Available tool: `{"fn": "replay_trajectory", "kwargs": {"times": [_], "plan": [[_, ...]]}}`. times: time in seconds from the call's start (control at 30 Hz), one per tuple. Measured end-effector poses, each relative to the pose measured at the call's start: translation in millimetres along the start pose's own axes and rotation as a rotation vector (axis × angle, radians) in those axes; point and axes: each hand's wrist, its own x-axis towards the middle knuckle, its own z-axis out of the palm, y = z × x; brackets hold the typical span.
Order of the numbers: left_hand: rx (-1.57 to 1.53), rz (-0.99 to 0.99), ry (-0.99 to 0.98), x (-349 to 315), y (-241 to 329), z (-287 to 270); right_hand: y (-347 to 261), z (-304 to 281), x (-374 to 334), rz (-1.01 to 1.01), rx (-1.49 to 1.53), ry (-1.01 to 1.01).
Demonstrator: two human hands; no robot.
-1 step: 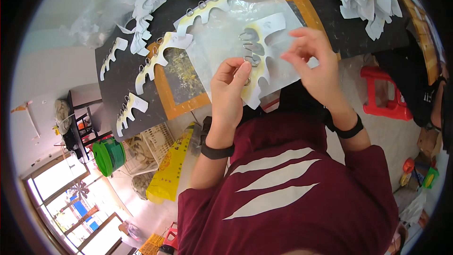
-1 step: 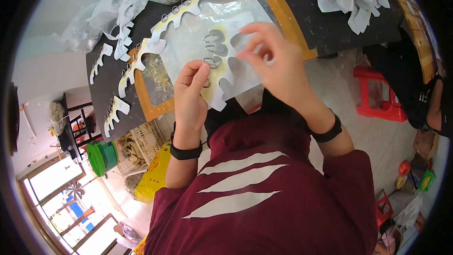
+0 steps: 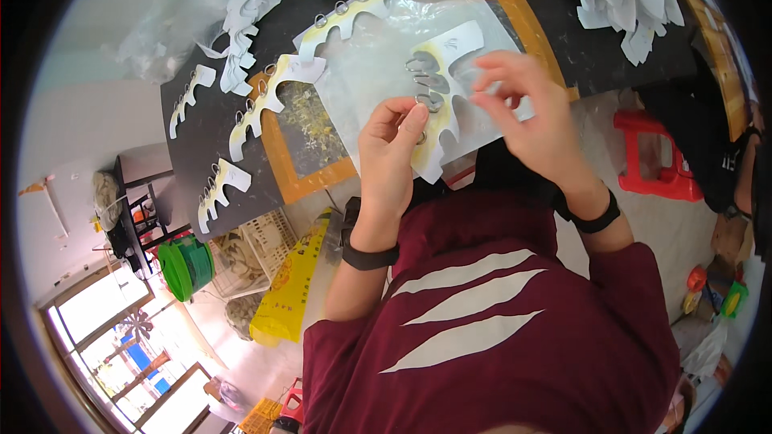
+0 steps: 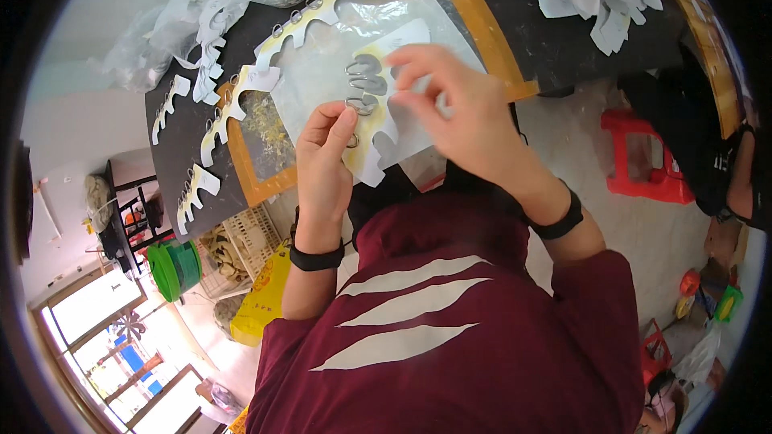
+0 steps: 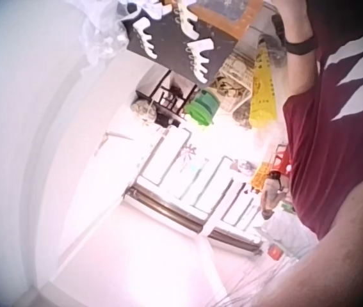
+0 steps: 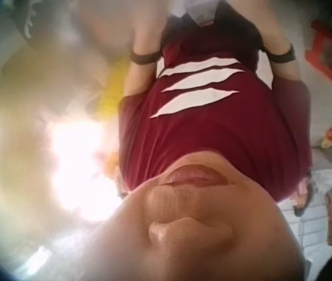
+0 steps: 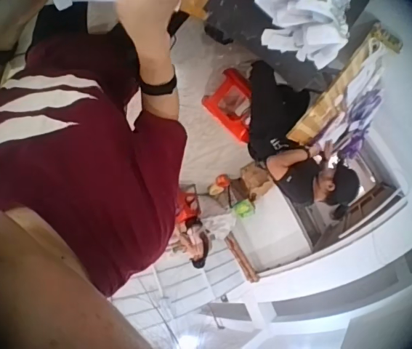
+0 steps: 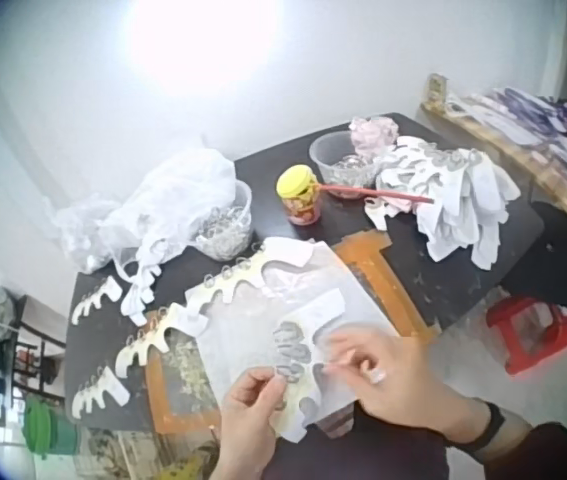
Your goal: Attaching metal eyelet rings to shoe upper material components.
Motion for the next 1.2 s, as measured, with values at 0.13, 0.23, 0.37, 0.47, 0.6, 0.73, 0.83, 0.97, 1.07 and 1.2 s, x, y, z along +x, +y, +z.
{"fn": "replay_trajectory", "kwargs": {"times": [0.13, 0.23, 0.37, 0.47, 0.6, 0.73, 0.83, 0.97, 1.07, 1.2], "plan": [[0.112, 0.066, -0.024, -1, 0, 4, -1, 13, 10, -0.497, -0.271, -0.081], [0.173, 0.115, -0.037, -2, 1, 5, -5, 14, 12, -0.551, -0.336, -0.115], [0.201, 0.131, -0.053, -2, -1, 0, -9, 14, 13, -0.534, -0.384, -0.16], [0.207, 0.125, -0.055, -2, 1, 3, -5, 16, 13, -0.554, -0.378, -0.185], [0.217, 0.089, -0.103, 0, 5, 7, -5, 19, 10, -0.438, -0.244, -0.132], [-0.025, -0.118, -0.038, 2, 9, 5, -14, 13, 6, 0.02, 0.174, -0.107], [-0.225, -0.063, -0.039, 2, 4, 16, -9, 16, 1, 0.085, 0.262, -0.052], [0.042, 0.082, -0.07, 4, 8, 14, -5, 5, 11, -0.067, 0.131, -0.166], [0.242, 0.158, -0.075, 3, 12, 17, -2, -6, 21, -0.038, 0.087, -0.261], [0.332, 0.232, -0.097, 4, 9, 13, -11, -14, 30, -0.079, -0.035, -0.422]]}}
